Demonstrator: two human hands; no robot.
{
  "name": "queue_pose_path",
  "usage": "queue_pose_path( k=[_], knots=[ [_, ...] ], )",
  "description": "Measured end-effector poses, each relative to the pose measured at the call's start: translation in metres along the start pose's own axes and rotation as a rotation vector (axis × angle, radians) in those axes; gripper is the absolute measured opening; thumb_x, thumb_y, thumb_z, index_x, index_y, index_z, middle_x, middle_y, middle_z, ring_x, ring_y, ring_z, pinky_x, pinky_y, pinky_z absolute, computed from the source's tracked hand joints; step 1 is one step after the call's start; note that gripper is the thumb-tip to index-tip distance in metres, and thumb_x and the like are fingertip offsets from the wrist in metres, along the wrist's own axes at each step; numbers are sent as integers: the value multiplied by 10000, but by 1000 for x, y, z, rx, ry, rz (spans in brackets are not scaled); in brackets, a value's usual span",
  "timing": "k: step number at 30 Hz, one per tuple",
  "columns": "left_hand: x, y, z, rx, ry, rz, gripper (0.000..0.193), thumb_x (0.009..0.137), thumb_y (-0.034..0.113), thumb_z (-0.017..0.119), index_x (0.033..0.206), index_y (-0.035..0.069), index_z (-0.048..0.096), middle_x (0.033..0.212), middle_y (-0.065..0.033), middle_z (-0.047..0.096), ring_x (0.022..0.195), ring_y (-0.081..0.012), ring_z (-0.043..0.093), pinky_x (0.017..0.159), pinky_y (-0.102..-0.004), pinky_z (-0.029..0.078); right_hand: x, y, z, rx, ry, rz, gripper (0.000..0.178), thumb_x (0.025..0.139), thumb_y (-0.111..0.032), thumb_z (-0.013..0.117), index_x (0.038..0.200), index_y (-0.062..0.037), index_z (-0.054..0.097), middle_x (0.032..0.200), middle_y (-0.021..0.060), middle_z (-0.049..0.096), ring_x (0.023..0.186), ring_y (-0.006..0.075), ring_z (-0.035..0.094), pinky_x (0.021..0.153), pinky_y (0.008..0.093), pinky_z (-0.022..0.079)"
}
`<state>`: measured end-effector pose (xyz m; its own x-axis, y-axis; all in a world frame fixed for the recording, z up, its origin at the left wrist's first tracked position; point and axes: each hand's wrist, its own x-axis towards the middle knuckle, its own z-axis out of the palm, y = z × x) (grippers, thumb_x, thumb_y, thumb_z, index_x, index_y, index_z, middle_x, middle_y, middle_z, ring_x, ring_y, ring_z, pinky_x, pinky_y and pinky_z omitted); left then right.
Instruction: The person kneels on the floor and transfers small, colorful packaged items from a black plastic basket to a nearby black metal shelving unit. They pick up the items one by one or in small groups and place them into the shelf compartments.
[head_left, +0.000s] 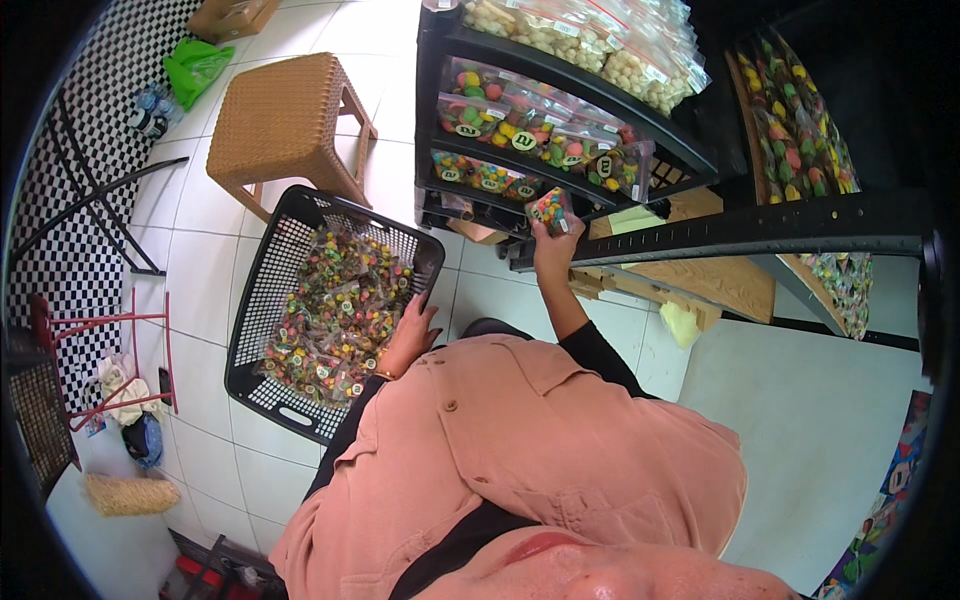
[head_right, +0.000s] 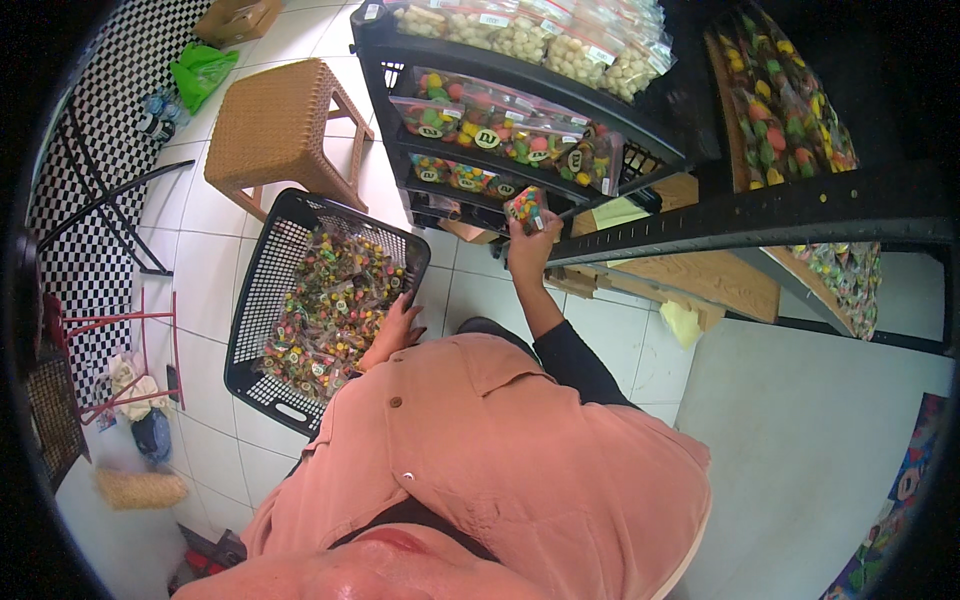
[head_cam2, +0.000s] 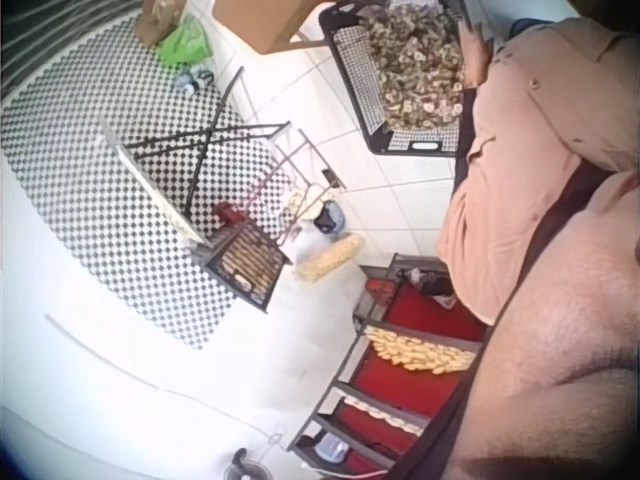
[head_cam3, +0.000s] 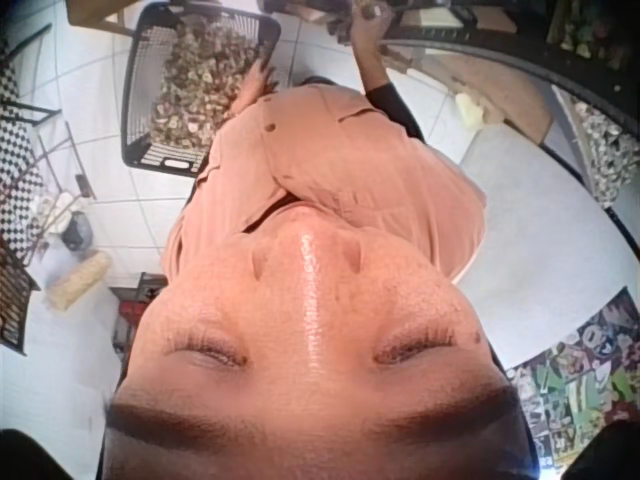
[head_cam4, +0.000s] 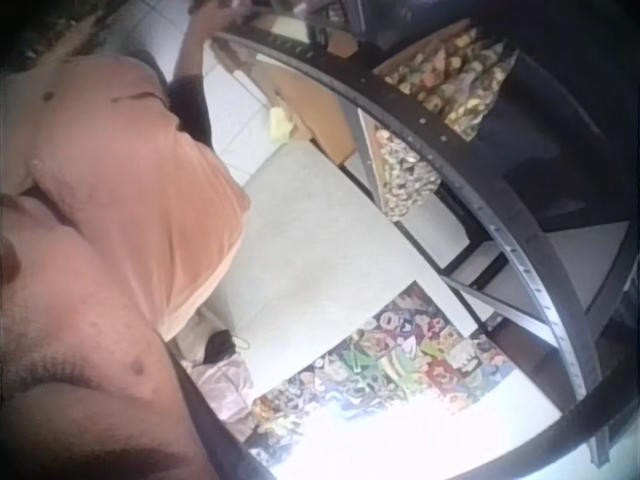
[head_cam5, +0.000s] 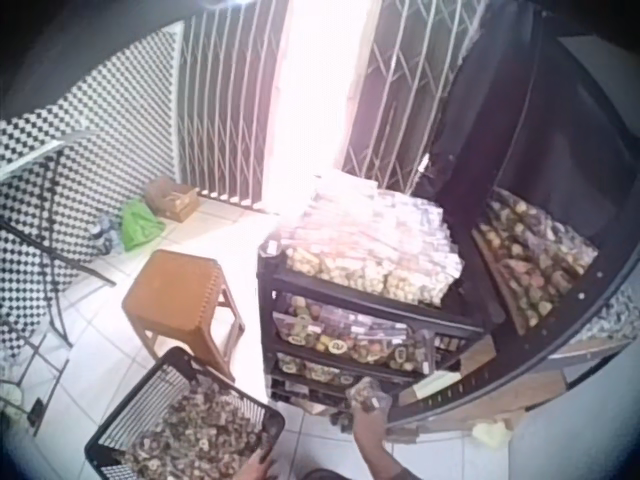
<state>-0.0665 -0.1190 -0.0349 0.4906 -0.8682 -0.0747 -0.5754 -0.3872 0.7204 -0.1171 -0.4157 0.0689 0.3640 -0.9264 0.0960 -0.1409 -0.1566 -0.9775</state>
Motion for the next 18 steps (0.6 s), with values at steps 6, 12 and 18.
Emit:
queue_pose_path(
  k=[6, 12, 18],
  knots=[
    [-20, -25, 19, -11, -87, 4, 544, 707, 90, 765, 1190, -40, 550, 1564, -216, 140, 1361, -477, 298, 1064, -471, 396, 12, 6, 33, -115, 165, -35, 502, 821, -28, 698, 1164, -3, 333, 1088, 187, 488, 985, 278, 575, 883, 387, 450],
    [-18, -15, 8, -11, -129, -16, 464, 706, 92, 763, 1089, -79, 564, 1566, -221, 124, 1355, -475, 312, 1055, -457, 408, 26, 21, 44, -246, 292, -154, 463, 823, -23, 699, 1150, 36, 378, 1099, 197, 489, 996, 329, 563, 906, 401, 436],
    [-22, -14, 6, 52, -57, 45, 337, 727, 102, 759, 953, -78, 586, 1572, -191, 129, 1344, -436, 357, 1010, -445, 458, 51, 30, 49, -402, 398, -146, 561, 805, -141, 759, 1184, 95, 420, 1118, 270, 531, 1076, 409, 549, 937, 462, 416]
  ],
)
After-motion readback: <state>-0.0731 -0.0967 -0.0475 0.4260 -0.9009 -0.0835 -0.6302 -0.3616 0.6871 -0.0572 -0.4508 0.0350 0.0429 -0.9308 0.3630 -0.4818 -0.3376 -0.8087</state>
